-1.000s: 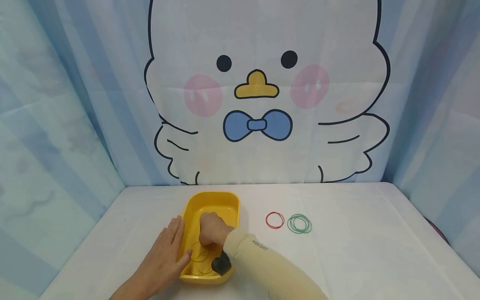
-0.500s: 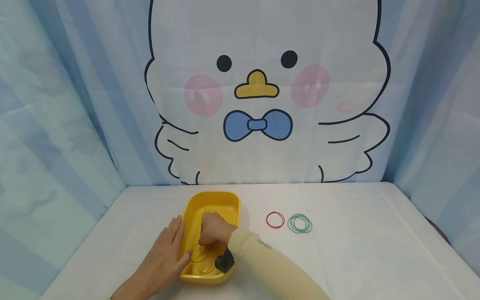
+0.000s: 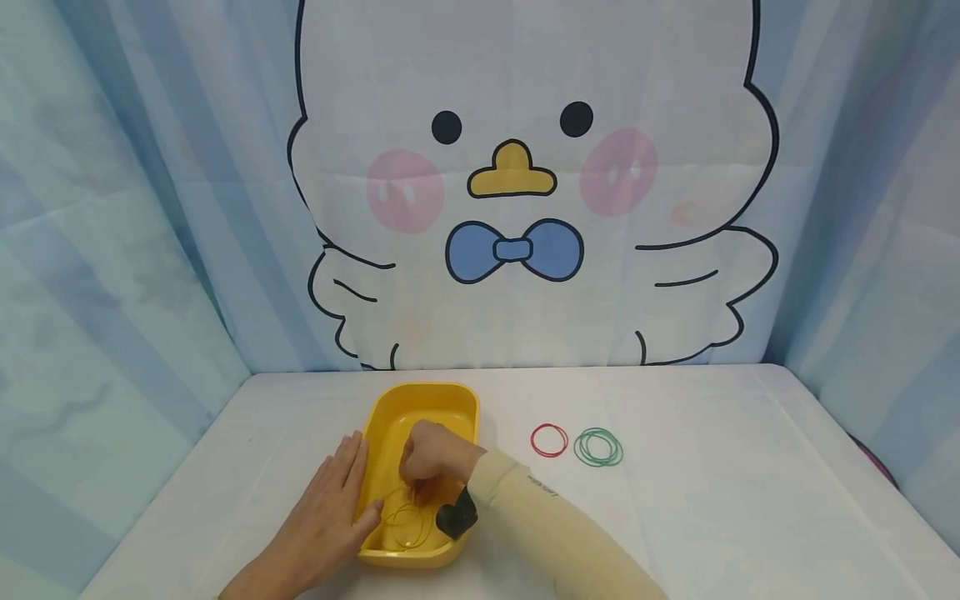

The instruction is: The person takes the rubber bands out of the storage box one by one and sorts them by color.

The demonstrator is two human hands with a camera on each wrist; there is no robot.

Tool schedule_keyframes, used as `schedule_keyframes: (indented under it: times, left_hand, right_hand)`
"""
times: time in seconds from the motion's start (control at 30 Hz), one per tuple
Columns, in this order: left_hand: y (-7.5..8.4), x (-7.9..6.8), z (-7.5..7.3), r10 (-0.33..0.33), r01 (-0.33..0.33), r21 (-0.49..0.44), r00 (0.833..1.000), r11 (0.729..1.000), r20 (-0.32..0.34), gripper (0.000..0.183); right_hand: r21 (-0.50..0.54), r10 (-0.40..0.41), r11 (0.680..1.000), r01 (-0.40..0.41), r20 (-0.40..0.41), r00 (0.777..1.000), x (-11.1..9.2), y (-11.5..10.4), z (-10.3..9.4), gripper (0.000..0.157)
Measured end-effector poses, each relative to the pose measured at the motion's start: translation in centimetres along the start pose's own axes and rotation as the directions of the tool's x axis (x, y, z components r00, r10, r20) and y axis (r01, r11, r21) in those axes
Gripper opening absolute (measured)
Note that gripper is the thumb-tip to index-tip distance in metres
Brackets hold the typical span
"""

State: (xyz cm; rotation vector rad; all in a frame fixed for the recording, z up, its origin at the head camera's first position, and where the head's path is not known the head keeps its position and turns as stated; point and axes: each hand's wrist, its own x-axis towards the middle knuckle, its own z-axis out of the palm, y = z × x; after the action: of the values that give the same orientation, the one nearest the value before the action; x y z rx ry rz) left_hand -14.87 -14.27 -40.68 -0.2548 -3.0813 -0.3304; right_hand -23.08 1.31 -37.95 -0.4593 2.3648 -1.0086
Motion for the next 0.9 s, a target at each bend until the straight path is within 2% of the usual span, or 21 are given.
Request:
schedule_keyframes:
  times: [0.3, 0.67, 0.9]
  left_hand:
    - [0.1, 0.0, -0.1, -0.007, 0.007, -0.003, 1.0, 1.0, 0.005, 0.078]
    - [0.1, 0.0, -0.1, -0.01, 0.01, -0.003, 1.0, 1.0, 0.003, 0.078]
    - [0.1, 0.0, 0.0, -0.012, 0.012, 0.001, 1.0, 1.0, 0.006, 0.078]
  right_hand:
    - [0.041, 0.01, 0.999, -0.012, 0.034, 0.999, -0.4, 0.1, -0.8, 0.007]
    - [0.032, 0.045, 0.998, -0.047, 0.054, 0.998, -0.7, 0.2, -1.1, 0.006]
    - [0.063, 0.022, 0.998, -0.026, 0.052, 0.998, -0.9, 0.1, -1.4, 0.007]
